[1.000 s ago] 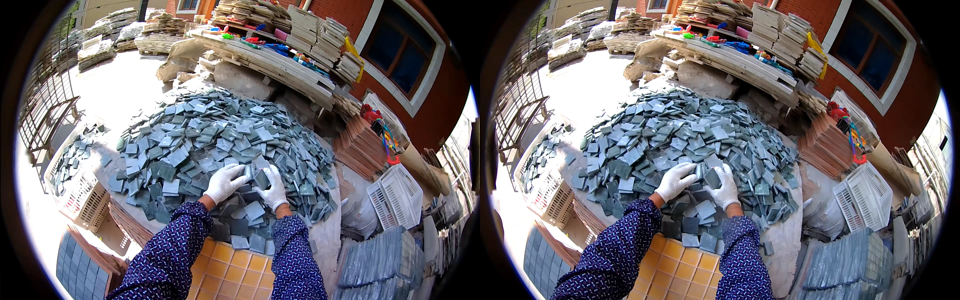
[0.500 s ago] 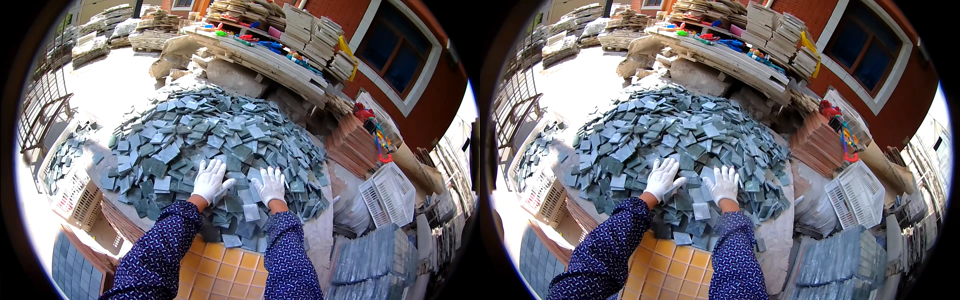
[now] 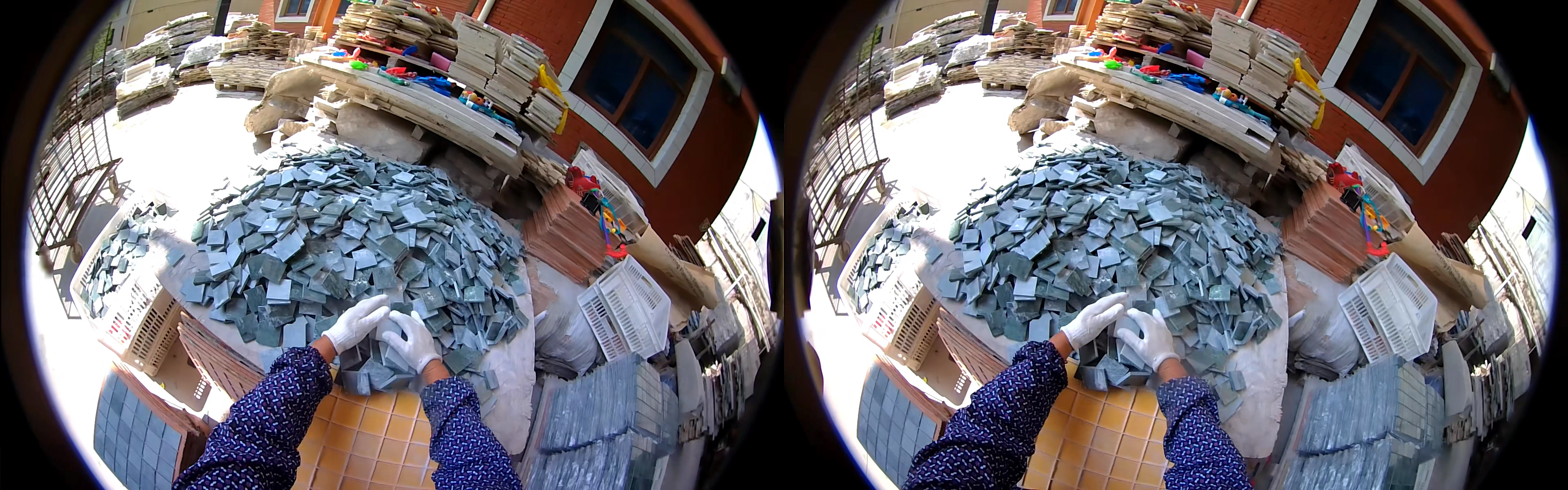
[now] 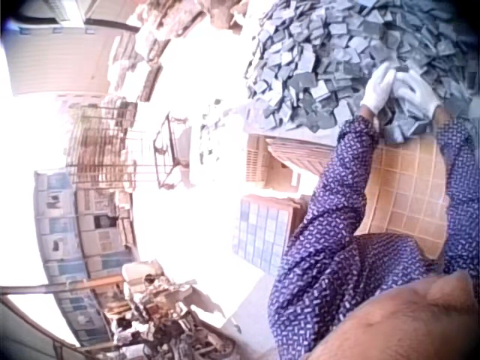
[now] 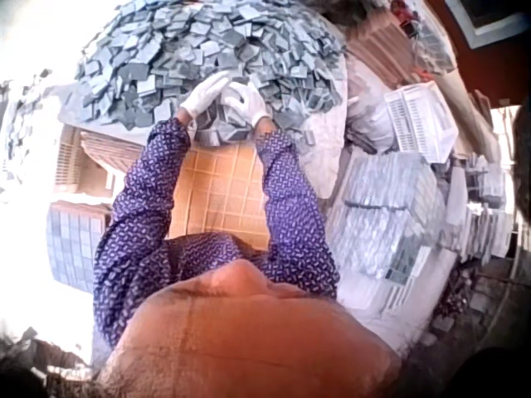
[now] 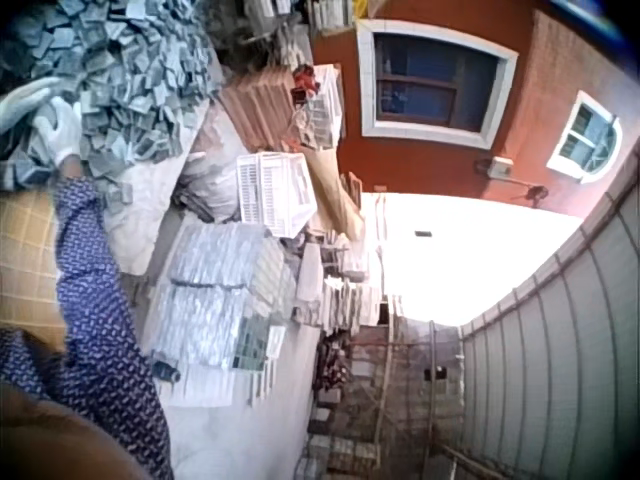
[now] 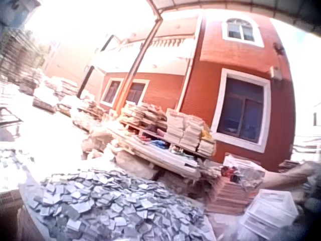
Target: The person places small square tiles into a grid frame, filling empty slots one by one. They occasionally flip the frame to check alignment and continue arranging tiles from a nearby pile.
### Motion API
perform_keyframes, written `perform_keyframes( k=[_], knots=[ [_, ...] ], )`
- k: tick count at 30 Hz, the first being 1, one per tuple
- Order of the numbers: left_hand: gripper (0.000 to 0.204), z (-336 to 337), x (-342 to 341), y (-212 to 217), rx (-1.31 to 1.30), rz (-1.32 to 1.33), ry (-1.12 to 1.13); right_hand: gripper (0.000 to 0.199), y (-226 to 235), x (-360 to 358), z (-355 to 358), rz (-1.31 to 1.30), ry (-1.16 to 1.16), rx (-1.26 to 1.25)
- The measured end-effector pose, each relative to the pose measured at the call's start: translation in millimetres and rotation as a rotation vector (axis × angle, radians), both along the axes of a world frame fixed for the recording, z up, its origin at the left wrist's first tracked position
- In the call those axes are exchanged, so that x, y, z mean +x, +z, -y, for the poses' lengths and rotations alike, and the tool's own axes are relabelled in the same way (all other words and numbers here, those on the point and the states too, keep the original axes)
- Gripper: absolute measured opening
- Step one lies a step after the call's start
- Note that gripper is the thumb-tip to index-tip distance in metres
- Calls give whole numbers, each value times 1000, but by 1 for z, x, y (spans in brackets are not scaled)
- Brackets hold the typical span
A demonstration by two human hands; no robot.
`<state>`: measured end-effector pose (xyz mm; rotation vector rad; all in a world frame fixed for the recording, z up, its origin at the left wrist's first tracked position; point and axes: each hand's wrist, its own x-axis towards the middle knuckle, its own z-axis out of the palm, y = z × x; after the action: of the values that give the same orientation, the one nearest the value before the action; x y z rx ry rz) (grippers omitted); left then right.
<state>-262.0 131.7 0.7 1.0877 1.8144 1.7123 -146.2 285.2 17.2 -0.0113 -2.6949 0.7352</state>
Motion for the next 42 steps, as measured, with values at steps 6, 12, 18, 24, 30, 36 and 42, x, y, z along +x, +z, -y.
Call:
perform_keyframes(
  k=[6, 12, 18, 24, 30, 36, 42],
  knots=[
    [50, 53, 82, 14, -7, -409, -49, 44, -5, 72, 51, -93, 52, -94],
    [71, 118, 150, 37, -149, -761, -113, 53, 31, 155, 87, 123, 226, 63],
    [78, 122, 79, 6, -565, -809, 382, 71, 27, 96, 22, -26, -251, 78],
    [72, 76, 64, -14, -616, -789, 304, 79, -2, -18, -11, 256, -784, 117],
    [75, 48, 46, -10, -567, -782, 253, 58, -26, -3, -3, 61, -260, 180],
    [54, 62, 64, -3, -277, -493, 75, 56, -8, 57, 12, 61, -2, -169],
    [70, 108, 108, 22, -201, -684, -105, 67, 16, 150, 86, 71, -16, 32]
  ],
)
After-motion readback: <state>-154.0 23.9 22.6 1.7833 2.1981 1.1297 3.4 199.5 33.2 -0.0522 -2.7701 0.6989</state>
